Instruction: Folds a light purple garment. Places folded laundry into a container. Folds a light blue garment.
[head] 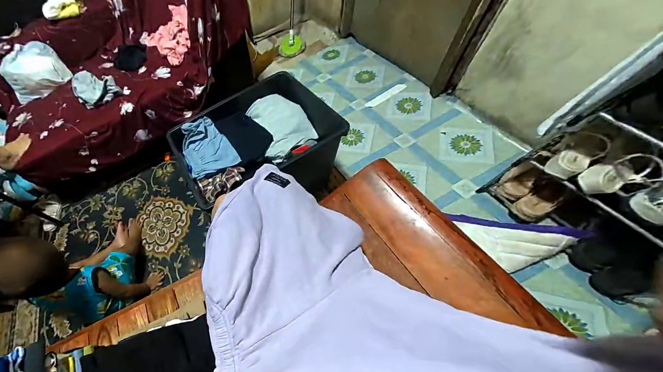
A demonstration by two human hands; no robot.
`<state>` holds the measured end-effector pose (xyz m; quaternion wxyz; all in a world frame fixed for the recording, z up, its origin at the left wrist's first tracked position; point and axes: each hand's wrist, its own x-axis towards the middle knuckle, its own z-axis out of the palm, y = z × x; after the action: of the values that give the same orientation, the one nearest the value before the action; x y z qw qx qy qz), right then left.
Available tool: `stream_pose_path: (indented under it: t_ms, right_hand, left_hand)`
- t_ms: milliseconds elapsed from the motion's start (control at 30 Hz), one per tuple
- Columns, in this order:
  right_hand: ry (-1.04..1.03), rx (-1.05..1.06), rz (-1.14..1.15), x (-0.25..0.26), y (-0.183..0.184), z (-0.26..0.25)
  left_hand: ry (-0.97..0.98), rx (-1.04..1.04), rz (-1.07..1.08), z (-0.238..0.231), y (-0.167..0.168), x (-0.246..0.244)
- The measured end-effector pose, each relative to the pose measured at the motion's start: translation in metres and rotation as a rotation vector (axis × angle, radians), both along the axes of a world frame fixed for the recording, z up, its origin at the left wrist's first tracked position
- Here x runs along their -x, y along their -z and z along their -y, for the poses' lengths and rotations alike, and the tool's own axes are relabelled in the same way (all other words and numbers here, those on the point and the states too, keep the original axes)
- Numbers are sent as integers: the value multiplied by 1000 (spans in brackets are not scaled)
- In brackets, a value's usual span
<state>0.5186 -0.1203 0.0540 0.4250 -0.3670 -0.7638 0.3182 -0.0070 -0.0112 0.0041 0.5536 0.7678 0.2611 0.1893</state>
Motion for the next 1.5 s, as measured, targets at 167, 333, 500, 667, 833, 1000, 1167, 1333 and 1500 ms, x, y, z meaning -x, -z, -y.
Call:
stream_pose_path:
  t_ms: [167,333,500,667,833,1000,1167,1333,1500]
  right_hand:
    - [183,169,117,-22,-6,-127]
    - [191,325,54,-10,13,-264]
    - [257,461,49,39,81,-368]
    - [374,586,-10,69,152,-389]
    - [503,654,-135,69,164,-388]
    - [515,609,-52,61,165,-397]
    - [563,700,47,54,187,-386]
    - [509,888,45,38,190,-331]
    - [348,1064,81,15,194,-257]
  left_hand:
    - [-329,15,51,-30,33,-22]
    - [-690,284,139,-97,62,-44]
    - [-1017,610,144,-136,107,-68]
    - [-1148,799,265,-131,138,-81]
    - [-1203,763,401,-129,142,-84]
    - [-1240,653,373,-125,146,-90]
    - [-1208,713,181,-118,158,-103]
    - [-1111,952,172,-114,145,-101]
    - [-1067,1017,277,-120,138,-93]
